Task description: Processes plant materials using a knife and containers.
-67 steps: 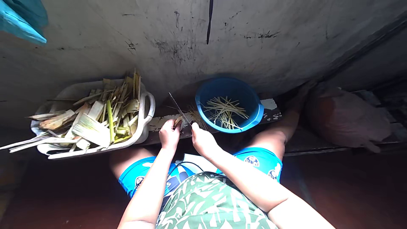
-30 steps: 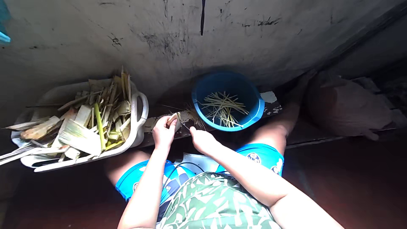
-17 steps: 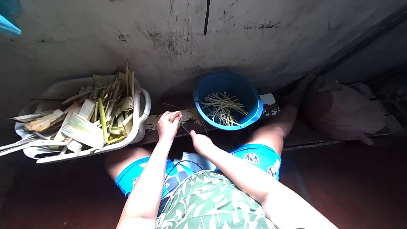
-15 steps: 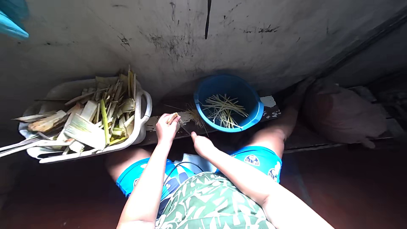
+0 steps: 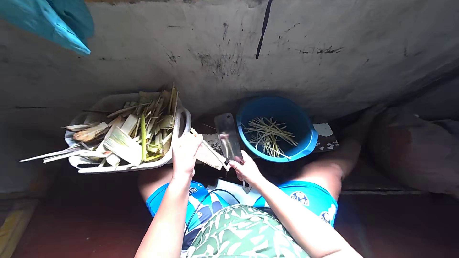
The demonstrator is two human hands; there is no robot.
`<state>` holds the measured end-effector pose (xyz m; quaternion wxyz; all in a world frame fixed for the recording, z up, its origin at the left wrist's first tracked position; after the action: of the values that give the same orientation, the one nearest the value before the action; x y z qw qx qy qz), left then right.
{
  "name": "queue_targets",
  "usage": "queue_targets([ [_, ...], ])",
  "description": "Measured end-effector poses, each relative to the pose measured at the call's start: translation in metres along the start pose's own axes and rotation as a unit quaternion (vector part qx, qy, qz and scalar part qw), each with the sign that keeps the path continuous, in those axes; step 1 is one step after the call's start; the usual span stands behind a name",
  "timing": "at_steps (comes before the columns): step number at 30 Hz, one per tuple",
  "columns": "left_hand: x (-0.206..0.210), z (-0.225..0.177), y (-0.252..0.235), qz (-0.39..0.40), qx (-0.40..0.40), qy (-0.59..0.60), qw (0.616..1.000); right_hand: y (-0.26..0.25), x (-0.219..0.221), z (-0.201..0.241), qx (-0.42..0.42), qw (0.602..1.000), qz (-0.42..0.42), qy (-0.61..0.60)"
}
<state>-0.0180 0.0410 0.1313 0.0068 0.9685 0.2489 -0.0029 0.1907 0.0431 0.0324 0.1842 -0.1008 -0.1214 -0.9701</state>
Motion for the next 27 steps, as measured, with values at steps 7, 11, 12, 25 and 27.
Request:
queue_targets([
  [7,0.008,-0.007,0.000,0.004,-0.025,0.006,1.000,0.015,0.004,0.023,-0.027,0.999,-0.020,-0.019],
  [11,0.009,-0.003,-0.003,0.013,-0.044,-0.008,0.999,0.016,0.001,0.020,-0.003,0.999,-0.026,-0.018],
  [12,0.009,-0.002,-0.004,0.015,-0.052,-0.012,0.998,0.015,0.001,0.019,0.004,1.000,-0.027,-0.016],
  [25,0.005,-0.014,0.003,-0.022,0.230,-0.199,0.953,0.026,0.001,0.030,0.026,0.994,-0.015,-0.101],
  [27,0.005,-0.014,0.003,-0.023,0.244,-0.204,0.948,0.027,0.002,0.035,0.026,0.994,-0.010,-0.104],
])
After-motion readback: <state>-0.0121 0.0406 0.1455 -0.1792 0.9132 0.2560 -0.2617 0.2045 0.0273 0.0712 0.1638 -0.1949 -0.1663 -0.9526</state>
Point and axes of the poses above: each hand's wrist, its own y-axis away from the middle knuckle, its own x-axis out of the palm, z = x × y, the point moved 5 cm from there along -y, towards the middle knuckle, and after that the axes turned 4 degrees about -y, right-handed, at the moved point
